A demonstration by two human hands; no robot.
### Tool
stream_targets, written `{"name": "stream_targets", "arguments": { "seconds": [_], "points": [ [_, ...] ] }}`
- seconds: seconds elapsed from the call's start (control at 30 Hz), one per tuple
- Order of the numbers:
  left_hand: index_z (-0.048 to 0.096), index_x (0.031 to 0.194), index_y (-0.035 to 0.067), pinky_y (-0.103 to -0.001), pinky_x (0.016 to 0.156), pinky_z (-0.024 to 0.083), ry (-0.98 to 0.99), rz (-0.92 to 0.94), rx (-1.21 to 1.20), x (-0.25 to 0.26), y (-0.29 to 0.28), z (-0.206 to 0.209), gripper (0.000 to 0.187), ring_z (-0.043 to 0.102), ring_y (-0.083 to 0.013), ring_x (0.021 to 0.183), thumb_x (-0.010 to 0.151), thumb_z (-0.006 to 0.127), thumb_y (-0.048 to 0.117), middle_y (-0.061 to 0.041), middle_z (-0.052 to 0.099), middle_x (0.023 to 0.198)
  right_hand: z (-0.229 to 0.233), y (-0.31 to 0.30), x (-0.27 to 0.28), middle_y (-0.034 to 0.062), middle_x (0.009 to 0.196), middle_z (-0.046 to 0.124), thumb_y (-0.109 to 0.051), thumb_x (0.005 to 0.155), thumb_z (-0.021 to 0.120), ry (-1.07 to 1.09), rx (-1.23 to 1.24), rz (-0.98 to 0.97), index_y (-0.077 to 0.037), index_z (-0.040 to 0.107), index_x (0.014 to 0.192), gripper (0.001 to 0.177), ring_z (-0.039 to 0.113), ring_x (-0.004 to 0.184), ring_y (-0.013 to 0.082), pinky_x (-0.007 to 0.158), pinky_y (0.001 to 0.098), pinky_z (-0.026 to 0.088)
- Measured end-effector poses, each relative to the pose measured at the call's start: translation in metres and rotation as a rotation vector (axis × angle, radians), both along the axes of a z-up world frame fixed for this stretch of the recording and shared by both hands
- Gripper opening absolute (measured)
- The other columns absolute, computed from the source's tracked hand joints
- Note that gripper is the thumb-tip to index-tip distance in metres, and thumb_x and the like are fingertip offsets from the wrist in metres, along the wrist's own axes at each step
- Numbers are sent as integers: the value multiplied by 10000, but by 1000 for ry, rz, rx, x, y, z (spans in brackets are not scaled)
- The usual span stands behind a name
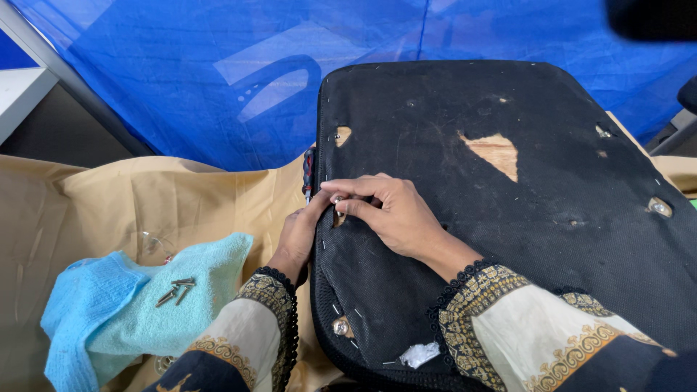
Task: The person uses a screwdriver to tighten screws into the underside of a black upholstered chair seat. They place screws into pre-drilled holes and turn the screwdriver to secure them, working methodically across the seat surface.
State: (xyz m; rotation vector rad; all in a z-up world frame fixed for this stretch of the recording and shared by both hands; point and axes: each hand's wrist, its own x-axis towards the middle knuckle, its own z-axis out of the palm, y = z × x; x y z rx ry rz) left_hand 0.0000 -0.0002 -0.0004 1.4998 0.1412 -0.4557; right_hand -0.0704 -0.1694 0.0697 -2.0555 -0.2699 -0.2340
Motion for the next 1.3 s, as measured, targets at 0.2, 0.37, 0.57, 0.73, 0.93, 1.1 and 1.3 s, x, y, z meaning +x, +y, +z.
{"name": "stream_targets", "arguments": {
  "seconds": [0.2, 0.37, 0.57, 0.73, 0.93, 1.1, 1.3],
  "points": [
    [718, 1223, -42, -276, 855, 527, -27, 6, -26, -1, -1, 3, 759, 717, -180, 985, 802, 662, 587, -104, 762, 1112, -7, 0, 3, 8, 1064, 772, -176, 931, 682, -71, 51, 40, -185, 787, 1155, 248, 716, 993, 108, 907, 246, 560],
    [696, 1228, -17, -269, 871, 541, 3, 1, 15, -4, -1, 10, 743, 731, -178, 994, 809, 657, 595, -98, 762, 1115, -8, -3, 3, 0, 1041, 762, -190, 931, 735, -184, -74, 56, -181, 811, 1137, 219, 652, 1021, 133, 907, 267, 503],
    [725, 1183, -59, -298, 819, 542, 25, 15, -2, -7, 0, 5, 737, 721, -205, 917, 823, 658, 581, -128, 763, 1057, -6, -2, -1, -26, 983, 758, -207, 894, 728, -33, -18, -24, -222, 783, 1176, 287, 643, 893, 127, 805, 263, 536],
    [724, 1185, -80, -280, 839, 533, -10, 25, -7, -1, -2, 5, 723, 725, -187, 940, 840, 674, 554, -131, 772, 1081, -2, 0, 0, -32, 1022, 739, -195, 922, 695, -66, 53, 25, -197, 788, 1168, 263, 660, 959, 104, 878, 258, 546],
    [680, 1312, 111, -236, 872, 521, -76, -17, -144, -5, -2, 6, 673, 710, -111, 1016, 791, 642, 536, -20, 752, 1163, -5, -5, 2, -41, 978, 733, -236, 882, 744, -58, -89, 24, -203, 804, 1136, 263, 623, 984, 137, 892, 291, 501],
    [736, 1232, -22, -265, 842, 523, 22, 18, -46, -4, -1, 9, 705, 711, -170, 957, 828, 670, 552, -102, 760, 1105, -5, -1, 5, -43, 1013, 720, -191, 906, 720, -129, -103, 27, -202, 814, 1112, 227, 592, 1037, 147, 945, 291, 478],
    [705, 1234, -42, -270, 861, 539, 11, 19, -44, -2, -2, 7, 710, 730, -179, 989, 837, 656, 546, -111, 768, 1136, -3, -3, 2, -65, 1117, 752, -153, 921, 671, -117, -15, 69, -207, 788, 1127, 243, 602, 1086, 134, 968, 293, 500]
  ]
}}
